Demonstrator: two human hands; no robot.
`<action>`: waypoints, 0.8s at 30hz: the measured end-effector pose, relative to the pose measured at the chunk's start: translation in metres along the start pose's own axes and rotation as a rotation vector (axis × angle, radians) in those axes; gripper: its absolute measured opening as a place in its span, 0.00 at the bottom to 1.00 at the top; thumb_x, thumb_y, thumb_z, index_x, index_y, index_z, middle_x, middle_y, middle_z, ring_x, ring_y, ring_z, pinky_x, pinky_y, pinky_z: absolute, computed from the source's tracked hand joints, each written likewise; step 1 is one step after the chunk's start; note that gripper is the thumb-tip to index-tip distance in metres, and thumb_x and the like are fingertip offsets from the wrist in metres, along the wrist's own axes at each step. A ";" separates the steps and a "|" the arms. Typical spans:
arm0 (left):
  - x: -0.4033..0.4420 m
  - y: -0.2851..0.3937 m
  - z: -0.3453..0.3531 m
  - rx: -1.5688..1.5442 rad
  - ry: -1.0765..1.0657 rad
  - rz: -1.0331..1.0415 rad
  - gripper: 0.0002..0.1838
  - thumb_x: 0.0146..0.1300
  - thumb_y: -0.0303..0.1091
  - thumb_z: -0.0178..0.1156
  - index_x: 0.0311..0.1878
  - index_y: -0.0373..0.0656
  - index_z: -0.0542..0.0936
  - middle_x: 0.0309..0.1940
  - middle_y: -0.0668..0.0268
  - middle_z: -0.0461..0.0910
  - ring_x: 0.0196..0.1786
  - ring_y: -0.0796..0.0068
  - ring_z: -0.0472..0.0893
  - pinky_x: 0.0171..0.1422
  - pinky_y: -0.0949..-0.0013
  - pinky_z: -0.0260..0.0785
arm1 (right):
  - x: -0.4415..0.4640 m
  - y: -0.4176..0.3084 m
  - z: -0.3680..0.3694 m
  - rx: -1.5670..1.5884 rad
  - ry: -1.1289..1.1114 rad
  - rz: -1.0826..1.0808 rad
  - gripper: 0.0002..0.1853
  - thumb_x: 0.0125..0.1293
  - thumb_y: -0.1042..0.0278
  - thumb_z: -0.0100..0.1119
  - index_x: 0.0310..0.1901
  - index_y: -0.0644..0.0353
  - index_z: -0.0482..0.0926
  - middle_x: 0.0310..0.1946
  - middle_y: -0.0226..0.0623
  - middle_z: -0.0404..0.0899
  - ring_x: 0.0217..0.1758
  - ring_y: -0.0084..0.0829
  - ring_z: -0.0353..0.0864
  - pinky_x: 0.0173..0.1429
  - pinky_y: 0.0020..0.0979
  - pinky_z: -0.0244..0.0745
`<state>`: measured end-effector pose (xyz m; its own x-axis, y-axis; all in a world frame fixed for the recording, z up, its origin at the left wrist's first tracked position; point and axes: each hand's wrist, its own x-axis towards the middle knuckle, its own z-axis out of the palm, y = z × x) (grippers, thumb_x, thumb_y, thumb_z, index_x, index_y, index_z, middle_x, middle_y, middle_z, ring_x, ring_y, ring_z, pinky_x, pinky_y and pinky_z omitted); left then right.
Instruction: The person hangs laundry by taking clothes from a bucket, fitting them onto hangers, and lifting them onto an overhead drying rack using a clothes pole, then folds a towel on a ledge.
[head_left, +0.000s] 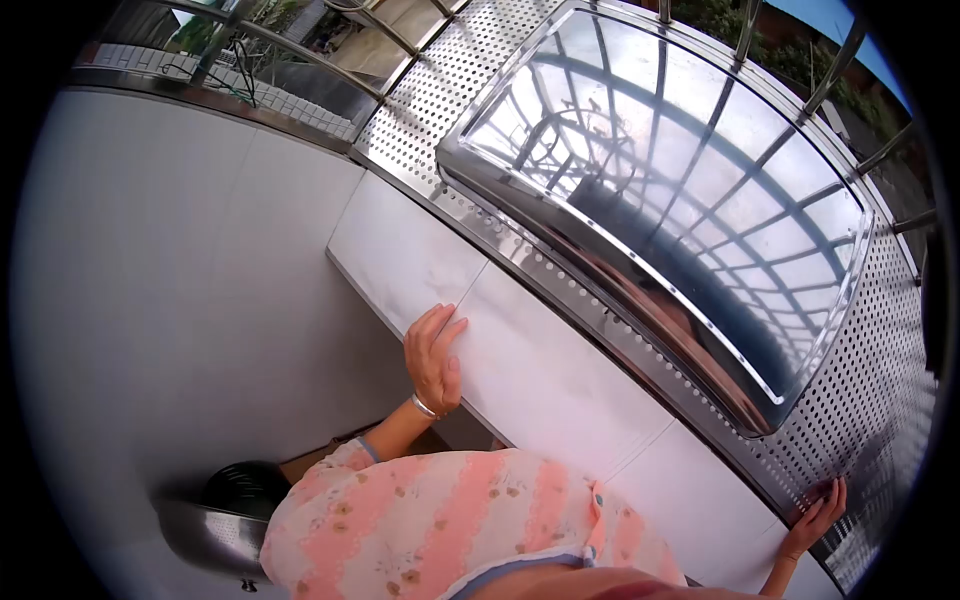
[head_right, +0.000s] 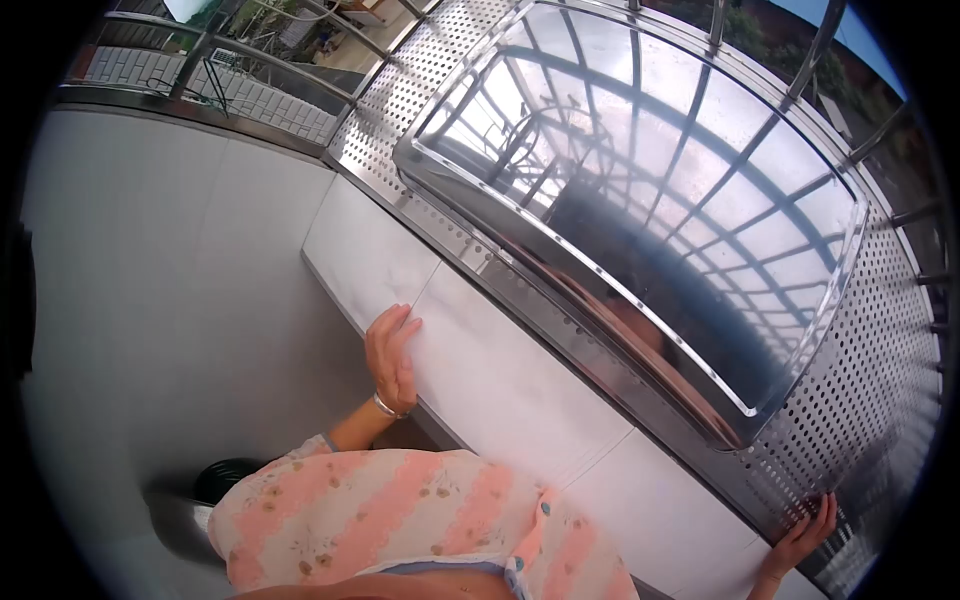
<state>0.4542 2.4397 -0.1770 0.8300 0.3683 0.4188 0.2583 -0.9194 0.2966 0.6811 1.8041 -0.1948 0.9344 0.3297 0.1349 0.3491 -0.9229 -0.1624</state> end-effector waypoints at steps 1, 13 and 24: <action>-0.001 0.000 0.000 -0.002 -0.004 0.002 0.23 0.60 0.38 0.43 0.50 0.35 0.80 0.55 0.50 0.75 0.58 0.50 0.73 0.63 0.55 0.60 | -0.001 0.004 0.000 -0.020 -0.007 -0.006 0.22 0.76 0.61 0.35 0.64 0.64 0.67 0.65 0.45 0.63 0.69 0.43 0.61 0.72 0.41 0.54; -0.001 -0.003 0.004 -0.011 -0.031 -0.024 0.24 0.60 0.41 0.43 0.48 0.35 0.81 0.54 0.50 0.76 0.57 0.50 0.74 0.62 0.54 0.62 | -0.003 0.002 -0.002 -0.078 -0.073 0.043 0.25 0.77 0.58 0.32 0.67 0.64 0.64 0.68 0.43 0.61 0.71 0.41 0.57 0.74 0.38 0.50; 0.000 0.001 0.007 -0.004 -0.029 -0.016 0.23 0.61 0.41 0.43 0.48 0.36 0.80 0.53 0.48 0.75 0.57 0.49 0.74 0.62 0.53 0.63 | 0.001 0.011 -0.004 -0.131 -0.063 -0.031 0.25 0.76 0.58 0.33 0.66 0.65 0.64 0.67 0.45 0.62 0.71 0.43 0.59 0.74 0.39 0.50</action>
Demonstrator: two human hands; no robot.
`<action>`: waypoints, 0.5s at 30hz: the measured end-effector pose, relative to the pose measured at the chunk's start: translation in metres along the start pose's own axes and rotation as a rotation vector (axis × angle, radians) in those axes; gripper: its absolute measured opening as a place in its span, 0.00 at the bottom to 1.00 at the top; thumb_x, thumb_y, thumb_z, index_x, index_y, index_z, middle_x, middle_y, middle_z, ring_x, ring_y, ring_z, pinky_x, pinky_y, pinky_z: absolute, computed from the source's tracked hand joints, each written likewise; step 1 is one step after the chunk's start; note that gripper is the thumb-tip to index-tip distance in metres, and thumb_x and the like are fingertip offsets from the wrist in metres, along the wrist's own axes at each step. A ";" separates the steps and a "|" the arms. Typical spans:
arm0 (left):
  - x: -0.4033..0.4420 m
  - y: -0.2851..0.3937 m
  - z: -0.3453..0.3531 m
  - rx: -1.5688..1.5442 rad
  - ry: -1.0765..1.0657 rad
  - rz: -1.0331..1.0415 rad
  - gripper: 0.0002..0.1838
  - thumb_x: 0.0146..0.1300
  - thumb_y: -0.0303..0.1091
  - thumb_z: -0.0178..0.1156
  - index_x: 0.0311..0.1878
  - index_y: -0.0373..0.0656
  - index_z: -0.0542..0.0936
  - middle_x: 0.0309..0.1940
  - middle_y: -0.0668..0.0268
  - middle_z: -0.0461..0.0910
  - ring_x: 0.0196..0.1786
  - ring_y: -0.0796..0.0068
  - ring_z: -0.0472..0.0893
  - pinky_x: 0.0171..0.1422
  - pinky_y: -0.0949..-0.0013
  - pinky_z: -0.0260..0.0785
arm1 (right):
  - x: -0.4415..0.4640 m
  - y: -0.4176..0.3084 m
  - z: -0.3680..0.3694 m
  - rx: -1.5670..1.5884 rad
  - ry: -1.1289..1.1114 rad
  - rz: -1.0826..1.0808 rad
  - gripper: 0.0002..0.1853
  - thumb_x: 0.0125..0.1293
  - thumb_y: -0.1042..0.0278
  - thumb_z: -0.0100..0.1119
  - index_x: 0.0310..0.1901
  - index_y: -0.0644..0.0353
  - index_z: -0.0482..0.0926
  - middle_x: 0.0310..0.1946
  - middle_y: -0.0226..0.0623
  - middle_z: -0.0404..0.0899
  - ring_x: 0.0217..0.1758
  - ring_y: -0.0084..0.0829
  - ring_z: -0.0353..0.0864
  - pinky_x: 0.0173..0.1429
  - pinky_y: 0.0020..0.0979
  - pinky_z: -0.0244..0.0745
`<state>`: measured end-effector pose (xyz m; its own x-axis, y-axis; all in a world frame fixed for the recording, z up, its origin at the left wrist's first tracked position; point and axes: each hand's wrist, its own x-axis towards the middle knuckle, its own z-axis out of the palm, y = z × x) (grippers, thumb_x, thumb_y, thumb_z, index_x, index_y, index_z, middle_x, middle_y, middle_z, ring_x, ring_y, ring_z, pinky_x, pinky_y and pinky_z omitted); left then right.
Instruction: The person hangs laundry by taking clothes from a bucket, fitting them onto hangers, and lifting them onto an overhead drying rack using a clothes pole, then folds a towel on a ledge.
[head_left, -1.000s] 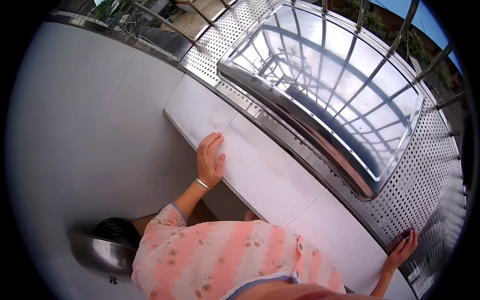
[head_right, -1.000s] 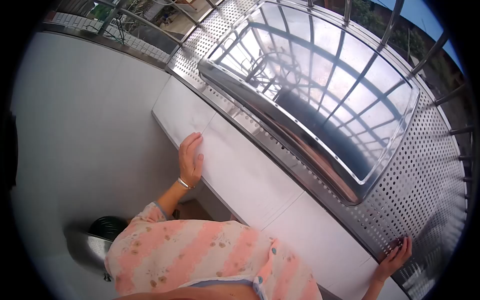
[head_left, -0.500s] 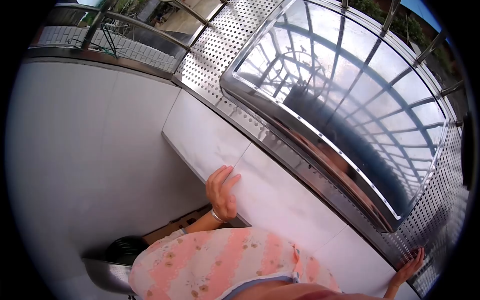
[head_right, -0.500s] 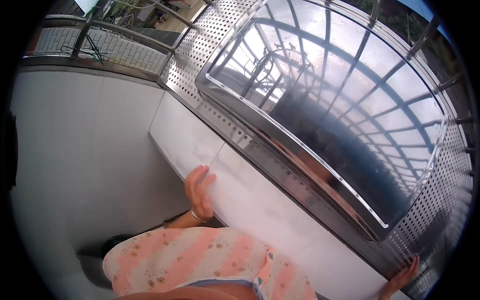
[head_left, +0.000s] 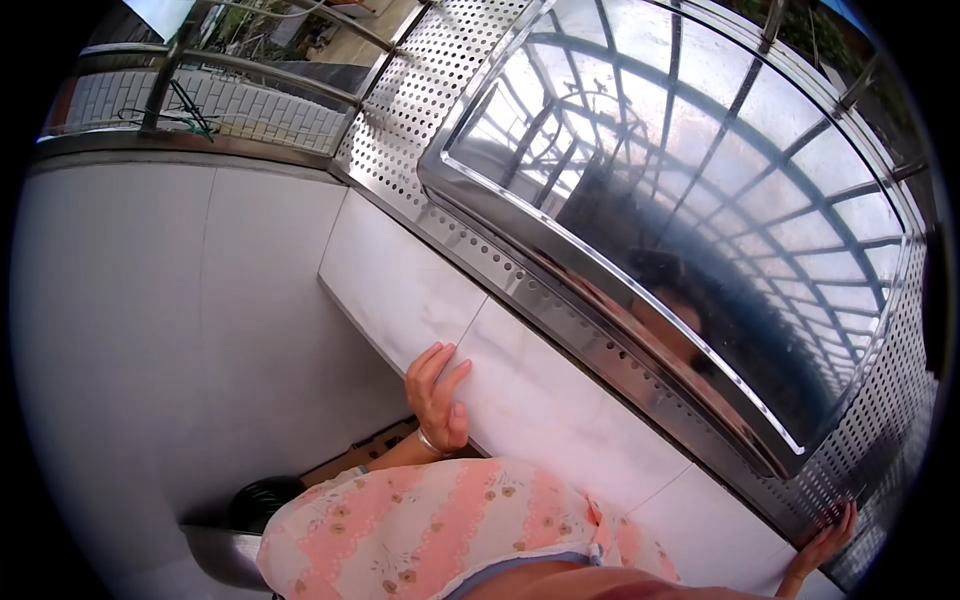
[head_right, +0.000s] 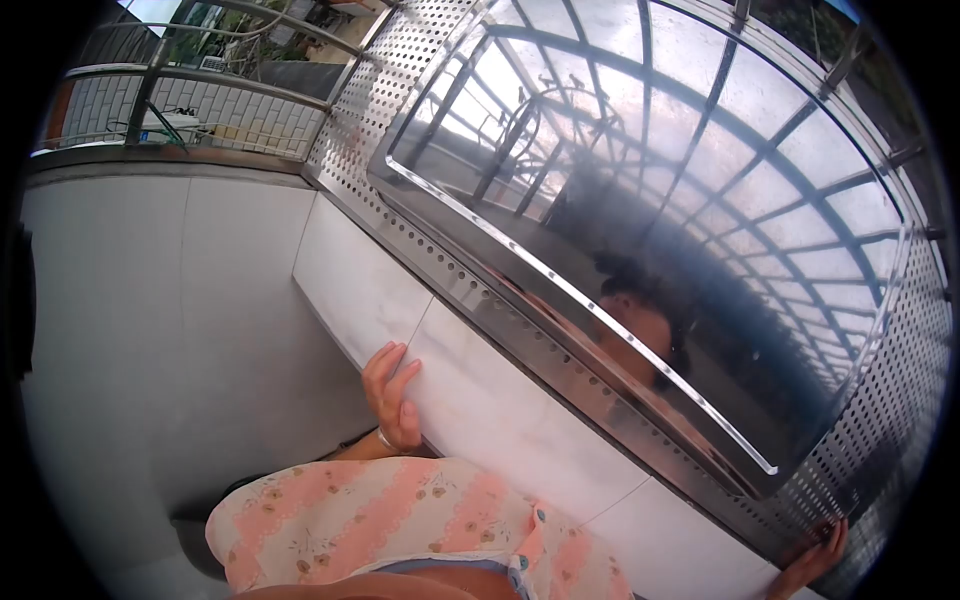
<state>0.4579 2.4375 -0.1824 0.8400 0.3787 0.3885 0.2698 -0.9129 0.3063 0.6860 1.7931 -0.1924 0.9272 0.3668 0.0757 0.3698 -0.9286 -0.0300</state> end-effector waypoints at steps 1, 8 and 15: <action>0.000 0.000 0.000 0.001 0.006 -0.001 0.23 0.61 0.41 0.43 0.48 0.36 0.80 0.53 0.48 0.75 0.57 0.49 0.74 0.62 0.53 0.63 | 0.000 -0.001 0.000 -0.006 0.005 0.000 0.25 0.76 0.57 0.33 0.66 0.65 0.64 0.67 0.46 0.62 0.71 0.43 0.58 0.74 0.39 0.50; -0.002 -0.002 -0.003 -0.006 0.019 0.010 0.23 0.60 0.40 0.44 0.49 0.36 0.81 0.53 0.50 0.76 0.57 0.50 0.74 0.61 0.55 0.63 | -0.004 0.006 0.002 -0.011 0.011 -0.006 0.26 0.76 0.56 0.32 0.65 0.65 0.65 0.67 0.46 0.62 0.71 0.44 0.59 0.73 0.40 0.50; -0.002 -0.001 -0.008 -0.019 0.033 0.026 0.23 0.53 0.36 0.47 0.49 0.36 0.81 0.54 0.50 0.76 0.57 0.51 0.74 0.61 0.54 0.63 | -0.006 0.003 0.001 0.059 0.041 0.012 0.28 0.76 0.50 0.33 0.65 0.64 0.66 0.66 0.46 0.63 0.70 0.45 0.61 0.72 0.40 0.53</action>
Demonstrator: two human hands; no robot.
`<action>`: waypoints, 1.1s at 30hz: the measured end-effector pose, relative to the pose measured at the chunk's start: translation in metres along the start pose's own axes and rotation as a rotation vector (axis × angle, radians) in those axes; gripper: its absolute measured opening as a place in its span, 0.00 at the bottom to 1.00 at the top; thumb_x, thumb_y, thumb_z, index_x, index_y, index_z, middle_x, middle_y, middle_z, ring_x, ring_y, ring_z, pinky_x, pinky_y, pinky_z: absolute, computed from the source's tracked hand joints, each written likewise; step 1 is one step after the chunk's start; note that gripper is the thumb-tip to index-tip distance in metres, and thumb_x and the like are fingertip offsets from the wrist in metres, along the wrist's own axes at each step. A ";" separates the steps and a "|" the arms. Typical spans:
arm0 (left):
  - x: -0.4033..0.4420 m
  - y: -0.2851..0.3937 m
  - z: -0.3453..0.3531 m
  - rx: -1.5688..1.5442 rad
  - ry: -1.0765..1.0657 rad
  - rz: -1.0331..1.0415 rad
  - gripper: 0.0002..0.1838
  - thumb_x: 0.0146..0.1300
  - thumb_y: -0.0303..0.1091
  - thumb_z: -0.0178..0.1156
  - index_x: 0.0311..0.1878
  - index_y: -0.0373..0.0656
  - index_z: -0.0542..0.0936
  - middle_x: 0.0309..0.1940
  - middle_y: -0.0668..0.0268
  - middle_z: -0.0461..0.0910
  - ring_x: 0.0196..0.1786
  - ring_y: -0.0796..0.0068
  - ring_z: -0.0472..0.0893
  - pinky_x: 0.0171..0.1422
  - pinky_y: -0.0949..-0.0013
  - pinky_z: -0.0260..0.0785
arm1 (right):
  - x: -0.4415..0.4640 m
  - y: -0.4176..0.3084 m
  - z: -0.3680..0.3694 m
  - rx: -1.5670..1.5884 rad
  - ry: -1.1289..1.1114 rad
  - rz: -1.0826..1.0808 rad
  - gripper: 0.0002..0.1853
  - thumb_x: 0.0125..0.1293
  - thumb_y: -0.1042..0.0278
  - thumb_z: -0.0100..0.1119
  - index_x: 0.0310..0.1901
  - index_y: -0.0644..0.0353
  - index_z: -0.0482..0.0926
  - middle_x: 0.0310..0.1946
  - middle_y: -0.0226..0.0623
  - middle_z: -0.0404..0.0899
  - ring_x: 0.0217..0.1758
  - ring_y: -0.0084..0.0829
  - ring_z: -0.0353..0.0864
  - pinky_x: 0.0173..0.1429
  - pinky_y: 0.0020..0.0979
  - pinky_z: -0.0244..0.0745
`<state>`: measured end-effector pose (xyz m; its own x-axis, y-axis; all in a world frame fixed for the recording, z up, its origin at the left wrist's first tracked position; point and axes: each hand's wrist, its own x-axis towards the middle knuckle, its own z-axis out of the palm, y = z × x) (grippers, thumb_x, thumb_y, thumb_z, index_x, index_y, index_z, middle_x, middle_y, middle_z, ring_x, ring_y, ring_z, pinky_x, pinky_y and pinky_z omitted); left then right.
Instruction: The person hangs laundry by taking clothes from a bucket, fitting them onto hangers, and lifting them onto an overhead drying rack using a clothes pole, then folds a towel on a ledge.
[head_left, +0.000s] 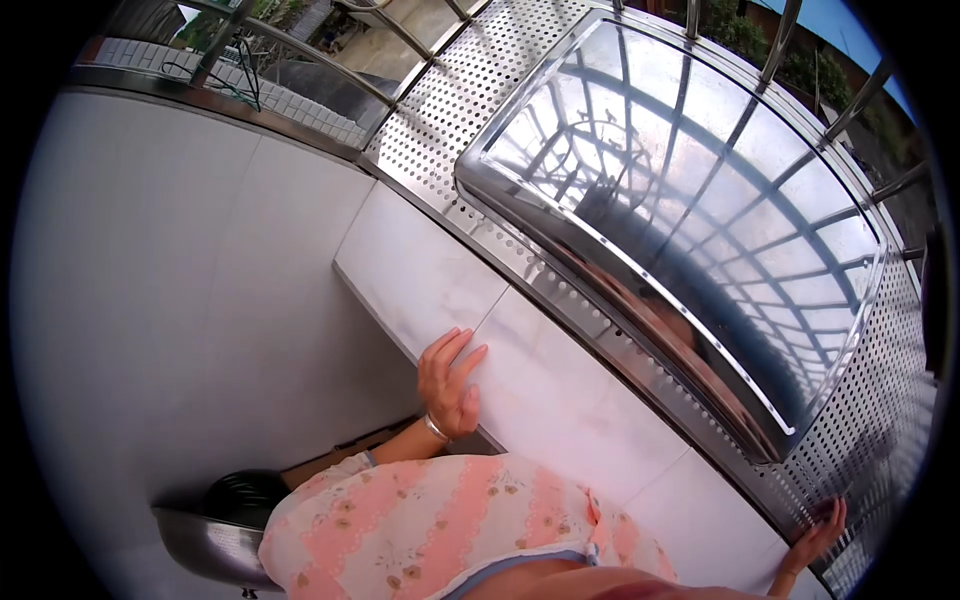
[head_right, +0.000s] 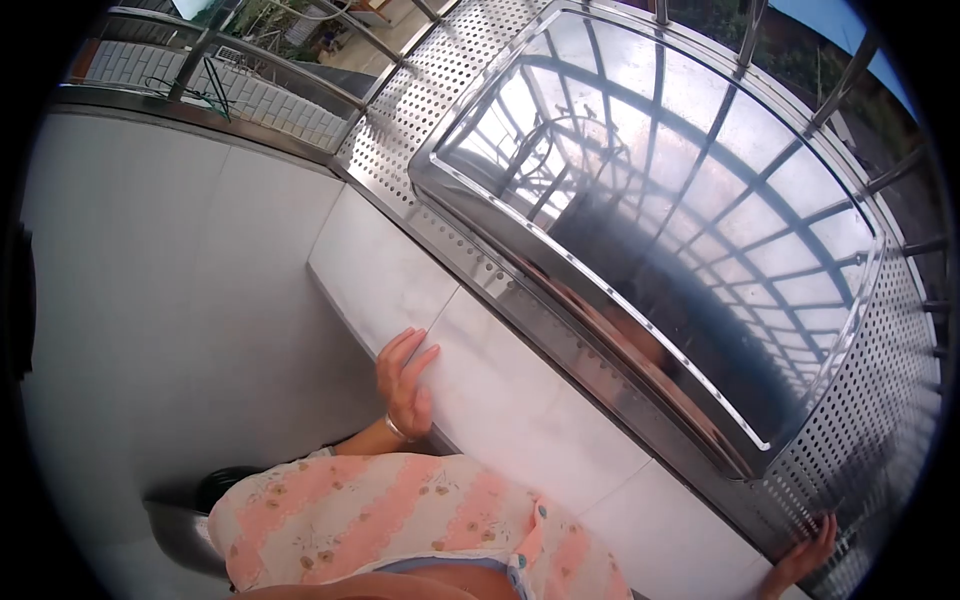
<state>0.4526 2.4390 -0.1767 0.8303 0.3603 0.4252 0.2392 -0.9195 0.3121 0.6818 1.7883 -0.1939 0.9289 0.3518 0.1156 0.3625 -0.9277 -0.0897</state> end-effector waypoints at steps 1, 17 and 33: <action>0.000 -0.001 -0.001 -0.004 0.010 0.003 0.23 0.53 0.36 0.47 0.49 0.36 0.81 0.54 0.50 0.76 0.57 0.51 0.74 0.61 0.54 0.63 | 0.000 0.000 0.001 0.019 0.010 -0.017 0.29 0.76 0.49 0.33 0.64 0.66 0.66 0.66 0.47 0.63 0.69 0.44 0.61 0.71 0.40 0.54; -0.010 -0.004 -0.003 0.016 0.016 0.028 0.22 0.56 0.35 0.50 0.53 0.39 0.79 0.57 0.54 0.73 0.60 0.53 0.71 0.63 0.54 0.61 | -0.002 0.002 0.006 0.034 0.091 -0.089 0.29 0.74 0.48 0.34 0.63 0.65 0.67 0.64 0.47 0.64 0.68 0.45 0.62 0.71 0.42 0.54; 0.001 0.022 -0.008 -0.181 0.107 -0.001 0.16 0.62 0.29 0.56 0.54 0.41 0.75 0.55 0.58 0.74 0.60 0.56 0.70 0.65 0.56 0.58 | -0.033 -0.041 -0.041 -0.001 0.472 -0.071 0.20 0.67 0.77 0.48 0.60 0.64 0.69 0.62 0.45 0.67 0.67 0.44 0.65 0.70 0.41 0.60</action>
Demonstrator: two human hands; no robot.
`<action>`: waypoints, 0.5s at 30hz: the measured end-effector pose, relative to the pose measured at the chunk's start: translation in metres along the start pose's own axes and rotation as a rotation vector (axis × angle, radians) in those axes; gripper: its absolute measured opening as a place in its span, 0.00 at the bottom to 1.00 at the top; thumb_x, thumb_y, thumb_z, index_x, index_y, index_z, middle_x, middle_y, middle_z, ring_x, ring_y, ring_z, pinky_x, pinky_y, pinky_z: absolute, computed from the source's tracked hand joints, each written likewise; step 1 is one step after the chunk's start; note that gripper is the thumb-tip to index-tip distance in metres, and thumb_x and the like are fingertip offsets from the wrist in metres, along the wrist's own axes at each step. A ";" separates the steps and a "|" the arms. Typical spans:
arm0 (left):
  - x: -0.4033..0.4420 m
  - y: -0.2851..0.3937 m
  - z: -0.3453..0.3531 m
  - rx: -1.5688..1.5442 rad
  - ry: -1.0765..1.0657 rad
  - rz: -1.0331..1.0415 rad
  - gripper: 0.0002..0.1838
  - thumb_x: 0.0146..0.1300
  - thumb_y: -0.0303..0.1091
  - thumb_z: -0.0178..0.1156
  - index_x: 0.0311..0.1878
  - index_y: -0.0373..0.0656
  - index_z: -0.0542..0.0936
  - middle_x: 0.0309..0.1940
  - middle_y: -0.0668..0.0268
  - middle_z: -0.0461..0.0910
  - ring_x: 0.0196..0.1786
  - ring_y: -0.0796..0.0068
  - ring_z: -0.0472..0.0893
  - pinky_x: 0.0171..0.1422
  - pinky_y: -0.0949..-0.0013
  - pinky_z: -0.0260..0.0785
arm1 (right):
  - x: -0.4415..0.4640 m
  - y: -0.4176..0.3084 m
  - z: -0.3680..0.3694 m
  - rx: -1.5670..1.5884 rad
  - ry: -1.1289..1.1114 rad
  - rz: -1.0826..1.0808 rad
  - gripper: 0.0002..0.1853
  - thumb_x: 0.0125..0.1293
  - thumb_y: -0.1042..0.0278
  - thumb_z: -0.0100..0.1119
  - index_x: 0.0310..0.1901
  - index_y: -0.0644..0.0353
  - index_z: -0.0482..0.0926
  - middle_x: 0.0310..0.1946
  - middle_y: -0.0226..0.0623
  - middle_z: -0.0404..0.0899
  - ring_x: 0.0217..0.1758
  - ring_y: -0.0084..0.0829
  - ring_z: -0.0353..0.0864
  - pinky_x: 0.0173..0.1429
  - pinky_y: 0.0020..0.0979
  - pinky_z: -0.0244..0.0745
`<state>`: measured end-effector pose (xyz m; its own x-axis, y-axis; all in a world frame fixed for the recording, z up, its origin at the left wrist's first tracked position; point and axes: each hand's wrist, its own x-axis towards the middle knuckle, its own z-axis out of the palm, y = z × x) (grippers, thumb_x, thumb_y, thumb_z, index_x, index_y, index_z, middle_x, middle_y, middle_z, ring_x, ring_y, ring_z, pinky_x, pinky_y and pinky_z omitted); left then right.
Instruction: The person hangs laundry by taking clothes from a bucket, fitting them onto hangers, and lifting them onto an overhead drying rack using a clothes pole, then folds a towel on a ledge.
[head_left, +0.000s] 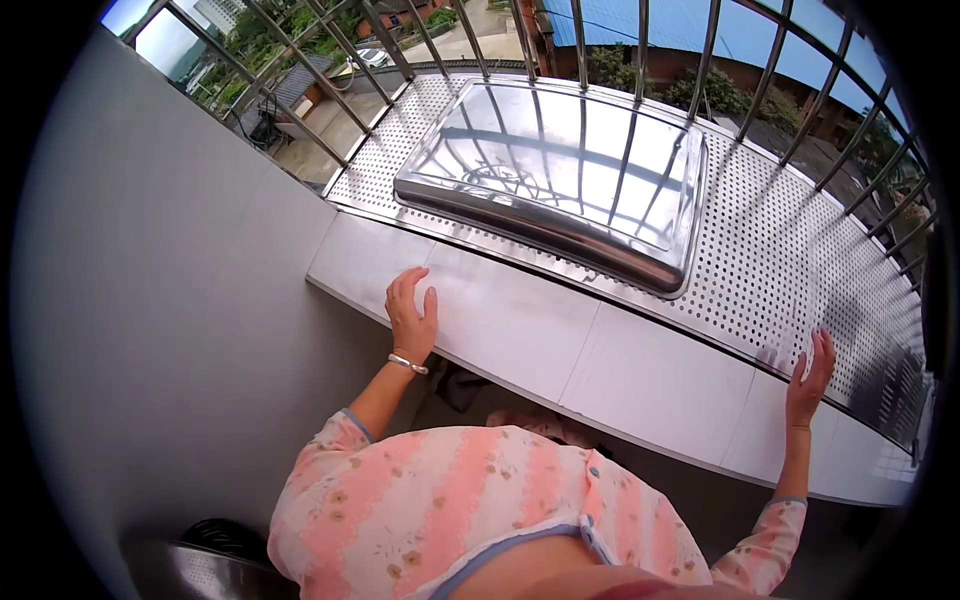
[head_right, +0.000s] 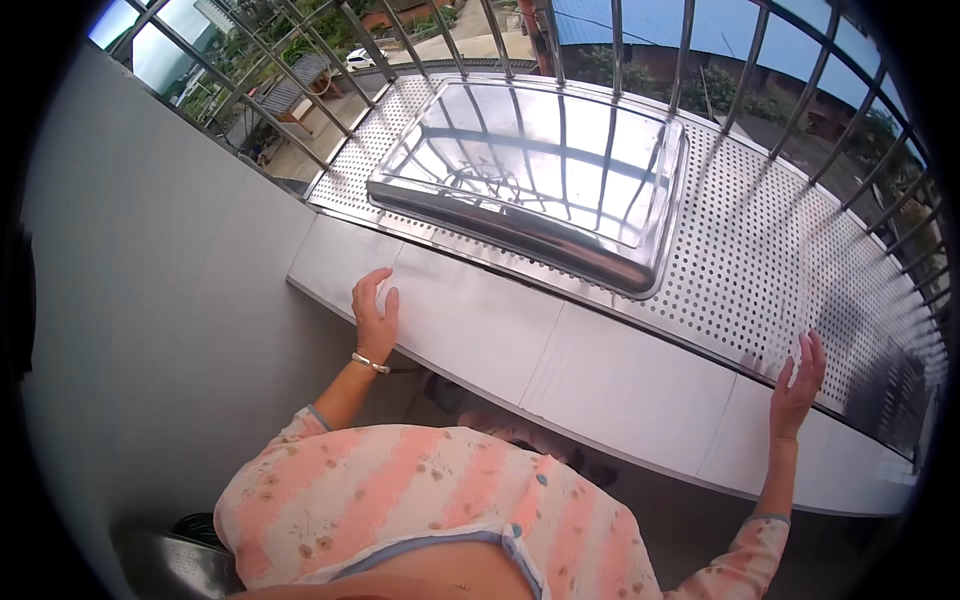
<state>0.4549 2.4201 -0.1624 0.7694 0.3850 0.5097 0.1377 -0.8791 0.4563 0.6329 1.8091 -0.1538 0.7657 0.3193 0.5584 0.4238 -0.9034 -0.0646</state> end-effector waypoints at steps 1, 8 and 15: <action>0.007 0.013 0.001 -0.036 0.025 0.038 0.16 0.62 0.29 0.56 0.54 0.41 0.75 0.54 0.58 0.75 0.60 0.57 0.70 0.65 0.56 0.58 | -0.004 -0.007 -0.023 0.075 0.064 0.035 0.19 0.67 0.78 0.49 0.60 0.64 0.70 0.62 0.46 0.67 0.67 0.44 0.65 0.70 0.41 0.60; 0.041 0.167 0.014 -0.359 -0.048 0.311 0.13 0.64 0.28 0.55 0.52 0.42 0.77 0.54 0.61 0.76 0.60 0.60 0.71 0.66 0.59 0.59 | -0.078 -0.028 -0.225 0.045 0.238 0.169 0.15 0.69 0.80 0.48 0.56 0.64 0.72 0.60 0.46 0.69 0.63 0.42 0.69 0.66 0.39 0.64; 0.059 0.433 -0.007 -0.832 0.109 0.942 0.13 0.72 0.30 0.49 0.55 0.38 0.76 0.54 0.54 0.78 0.60 0.59 0.77 0.68 0.56 0.66 | -0.181 -0.018 -0.401 -0.115 0.485 0.138 0.13 0.72 0.79 0.44 0.55 0.72 0.73 0.49 0.49 0.74 0.44 0.32 0.75 0.49 0.29 0.76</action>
<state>0.5552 2.0644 0.0706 0.2948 -0.2376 0.9255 -0.8989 -0.3975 0.1843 0.2930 1.6527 0.0783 0.4868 0.0499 0.8721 0.2581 -0.9620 -0.0890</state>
